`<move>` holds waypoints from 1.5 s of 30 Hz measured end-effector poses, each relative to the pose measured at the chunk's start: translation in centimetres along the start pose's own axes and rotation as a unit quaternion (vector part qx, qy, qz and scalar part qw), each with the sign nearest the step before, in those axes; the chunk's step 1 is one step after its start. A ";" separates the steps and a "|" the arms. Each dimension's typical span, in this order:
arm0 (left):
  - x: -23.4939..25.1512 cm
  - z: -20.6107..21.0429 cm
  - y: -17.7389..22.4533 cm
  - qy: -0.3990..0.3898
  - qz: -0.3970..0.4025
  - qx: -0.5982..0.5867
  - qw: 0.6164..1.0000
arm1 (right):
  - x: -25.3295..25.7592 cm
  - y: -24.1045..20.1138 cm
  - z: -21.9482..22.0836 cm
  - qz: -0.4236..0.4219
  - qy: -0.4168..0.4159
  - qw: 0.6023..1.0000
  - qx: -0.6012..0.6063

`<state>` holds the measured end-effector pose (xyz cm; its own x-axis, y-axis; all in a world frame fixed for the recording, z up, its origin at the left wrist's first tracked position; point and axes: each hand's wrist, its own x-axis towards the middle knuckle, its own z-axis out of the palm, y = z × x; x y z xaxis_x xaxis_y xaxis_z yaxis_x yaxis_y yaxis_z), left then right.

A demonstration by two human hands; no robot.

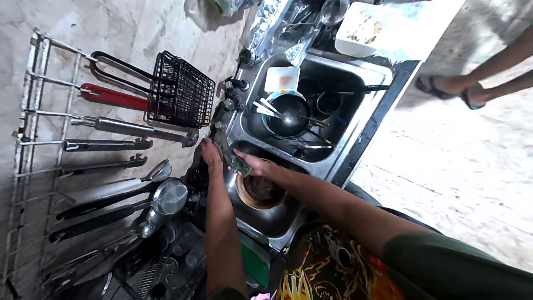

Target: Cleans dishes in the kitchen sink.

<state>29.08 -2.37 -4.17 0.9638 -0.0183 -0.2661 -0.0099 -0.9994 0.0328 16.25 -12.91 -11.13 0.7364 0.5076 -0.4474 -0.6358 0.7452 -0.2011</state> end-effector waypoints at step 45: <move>-27.7 13.9 -1.8 0.335 -0.081 -0.301 0.889 | -12.2 4.9 -3.9 0.051 0.224 0.897 -0.377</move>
<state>-1.33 -0.48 -10.22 0.8839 0.3481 0.3123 0.0943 -0.7867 0.6101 3.26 -17.18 -10.04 0.6062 0.2052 -0.7684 -0.7946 0.1140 -0.5964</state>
